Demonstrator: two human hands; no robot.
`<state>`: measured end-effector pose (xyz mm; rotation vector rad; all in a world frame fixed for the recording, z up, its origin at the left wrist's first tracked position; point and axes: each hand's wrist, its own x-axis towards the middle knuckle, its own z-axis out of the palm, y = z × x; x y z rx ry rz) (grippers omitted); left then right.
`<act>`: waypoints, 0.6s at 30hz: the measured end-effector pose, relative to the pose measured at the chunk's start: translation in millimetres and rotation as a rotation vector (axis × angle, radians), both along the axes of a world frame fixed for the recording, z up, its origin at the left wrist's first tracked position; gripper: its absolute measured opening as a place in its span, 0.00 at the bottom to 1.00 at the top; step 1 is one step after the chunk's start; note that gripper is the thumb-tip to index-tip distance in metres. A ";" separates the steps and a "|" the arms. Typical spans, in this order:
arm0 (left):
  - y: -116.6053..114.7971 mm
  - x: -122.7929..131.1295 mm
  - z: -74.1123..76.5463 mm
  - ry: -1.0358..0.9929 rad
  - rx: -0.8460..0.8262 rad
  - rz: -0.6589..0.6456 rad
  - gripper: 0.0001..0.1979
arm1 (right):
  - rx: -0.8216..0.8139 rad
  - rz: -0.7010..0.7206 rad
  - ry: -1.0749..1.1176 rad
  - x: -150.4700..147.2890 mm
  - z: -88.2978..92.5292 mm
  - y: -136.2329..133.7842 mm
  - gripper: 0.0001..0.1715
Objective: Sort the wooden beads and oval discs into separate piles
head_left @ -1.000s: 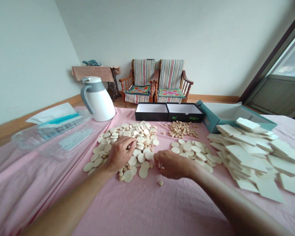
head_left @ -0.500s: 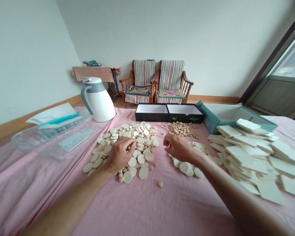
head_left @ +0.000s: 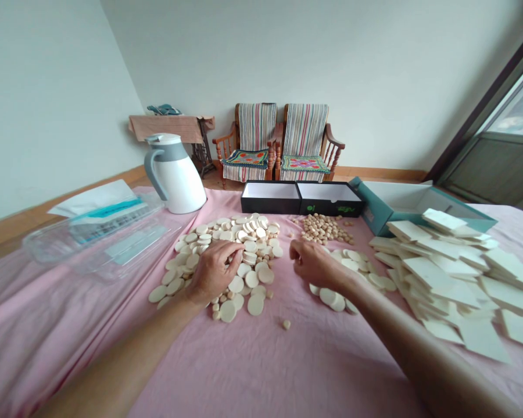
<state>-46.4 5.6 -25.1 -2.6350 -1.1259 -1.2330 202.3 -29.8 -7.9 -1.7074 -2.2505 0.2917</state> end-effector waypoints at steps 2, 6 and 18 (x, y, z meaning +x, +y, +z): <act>0.1 0.3 0.1 -0.002 0.002 0.001 0.07 | 0.098 -0.179 -0.065 18.5 2.4 9.8 0.14; 0.2 1.2 0.9 -0.004 0.007 0.001 0.07 | 0.305 -0.388 -0.110 32.9 8.4 15.8 0.15; -0.3 0.1 0.8 0.004 -0.004 0.002 0.08 | -0.129 0.313 0.145 -42.6 10.3 -32.8 0.09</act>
